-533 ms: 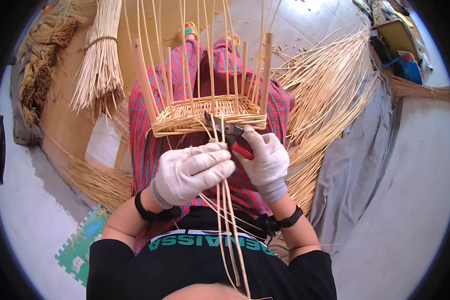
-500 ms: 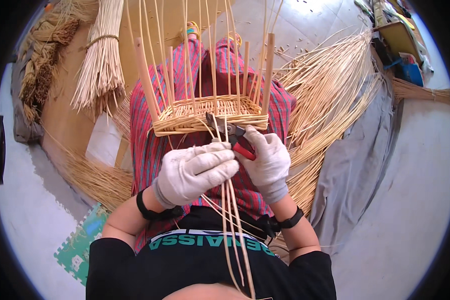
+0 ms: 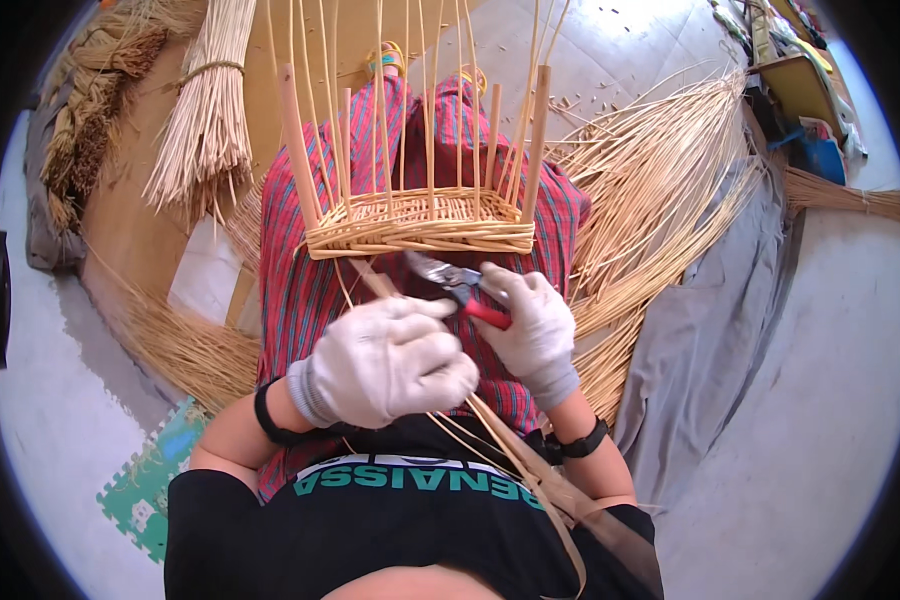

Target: The person is weaving a wicker or straw basket, using long stalks and a pair of shears to trim them.

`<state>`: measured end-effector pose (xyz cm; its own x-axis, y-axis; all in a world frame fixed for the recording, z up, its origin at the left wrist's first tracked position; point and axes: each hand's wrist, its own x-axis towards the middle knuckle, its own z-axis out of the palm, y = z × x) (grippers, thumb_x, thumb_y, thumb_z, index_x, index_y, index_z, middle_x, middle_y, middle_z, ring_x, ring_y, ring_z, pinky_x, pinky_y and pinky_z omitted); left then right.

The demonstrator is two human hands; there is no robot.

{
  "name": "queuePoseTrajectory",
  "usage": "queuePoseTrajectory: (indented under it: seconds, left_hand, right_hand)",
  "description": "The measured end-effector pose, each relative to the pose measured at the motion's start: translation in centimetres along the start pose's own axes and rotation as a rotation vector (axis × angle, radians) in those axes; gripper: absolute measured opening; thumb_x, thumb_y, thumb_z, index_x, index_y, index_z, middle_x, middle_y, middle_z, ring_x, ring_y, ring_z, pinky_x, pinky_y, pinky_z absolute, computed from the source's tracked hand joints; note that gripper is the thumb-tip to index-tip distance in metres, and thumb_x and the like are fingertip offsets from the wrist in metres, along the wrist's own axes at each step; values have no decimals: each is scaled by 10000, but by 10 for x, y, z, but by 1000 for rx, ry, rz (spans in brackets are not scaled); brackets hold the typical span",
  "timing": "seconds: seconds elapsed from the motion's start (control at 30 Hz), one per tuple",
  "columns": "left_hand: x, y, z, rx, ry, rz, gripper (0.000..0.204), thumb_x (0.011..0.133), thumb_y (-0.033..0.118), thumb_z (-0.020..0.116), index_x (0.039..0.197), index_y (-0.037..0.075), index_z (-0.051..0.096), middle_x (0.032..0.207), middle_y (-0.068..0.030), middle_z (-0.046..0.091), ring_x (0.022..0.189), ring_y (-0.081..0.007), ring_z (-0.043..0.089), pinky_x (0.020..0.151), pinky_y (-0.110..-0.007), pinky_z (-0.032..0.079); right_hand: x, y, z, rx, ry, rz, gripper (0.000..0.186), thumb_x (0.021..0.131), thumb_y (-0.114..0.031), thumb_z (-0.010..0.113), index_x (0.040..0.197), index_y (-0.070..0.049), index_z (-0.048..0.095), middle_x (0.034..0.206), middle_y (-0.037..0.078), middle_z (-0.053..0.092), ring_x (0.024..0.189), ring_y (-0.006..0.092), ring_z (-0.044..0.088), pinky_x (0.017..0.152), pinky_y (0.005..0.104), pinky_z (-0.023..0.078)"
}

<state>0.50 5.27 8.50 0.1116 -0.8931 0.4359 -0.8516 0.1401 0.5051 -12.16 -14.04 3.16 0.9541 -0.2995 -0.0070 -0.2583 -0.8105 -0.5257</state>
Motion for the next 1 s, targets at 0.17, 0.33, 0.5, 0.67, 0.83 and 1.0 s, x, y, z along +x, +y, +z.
queuePoseTrajectory:
  seconds: [0.17,0.33,0.5,0.67,0.83,1.0]
  left_hand:
    - [-30,-32,-22,249,191,-454,422,785,74,762,1190,154,677,1018,-61,657,913,-285,665,801,-393,563]
    - [-29,-68,28,422,14,-546,656,829,154,786,1450,207,580,1232,-135,653,1141,-316,651,920,-402,553]
    - [-32,-80,38,582,-28,-518,658,838,162,773,1461,135,565,1154,-133,669,965,-335,685,809,-441,565]
    - [-37,-85,41,578,-18,-486,598,826,156,765,1405,153,616,1110,-112,682,943,-311,693,794,-422,566]
    - [-29,-76,32,421,31,-616,540,836,71,754,1361,151,654,1091,-114,690,947,-292,703,823,-389,569]
    - [-23,-62,-21,228,125,-632,477,922,44,694,1389,113,630,1151,-125,672,1179,-257,625,1034,-345,495]
  right_hand:
    - [-31,46,12,791,43,487,471,908,-152,750,1331,-25,586,872,0,610,790,134,629,732,296,532]
    - [-16,42,24,1390,224,687,315,1006,-199,648,1285,-67,590,834,18,630,645,136,612,588,290,517]
    - [-20,48,26,1655,199,698,326,1033,-211,619,1321,-75,549,856,36,638,681,186,644,618,342,547]
    - [-31,38,-1,940,-13,778,542,983,-348,691,1381,-31,505,1016,121,679,854,212,696,761,382,563]
    - [-57,42,-1,253,191,504,822,795,-419,835,1428,-24,489,1250,239,636,1173,354,645,1021,440,496]
    - [-65,50,5,160,245,516,851,766,-438,854,1431,-36,508,1237,218,639,1157,362,625,1012,459,486]
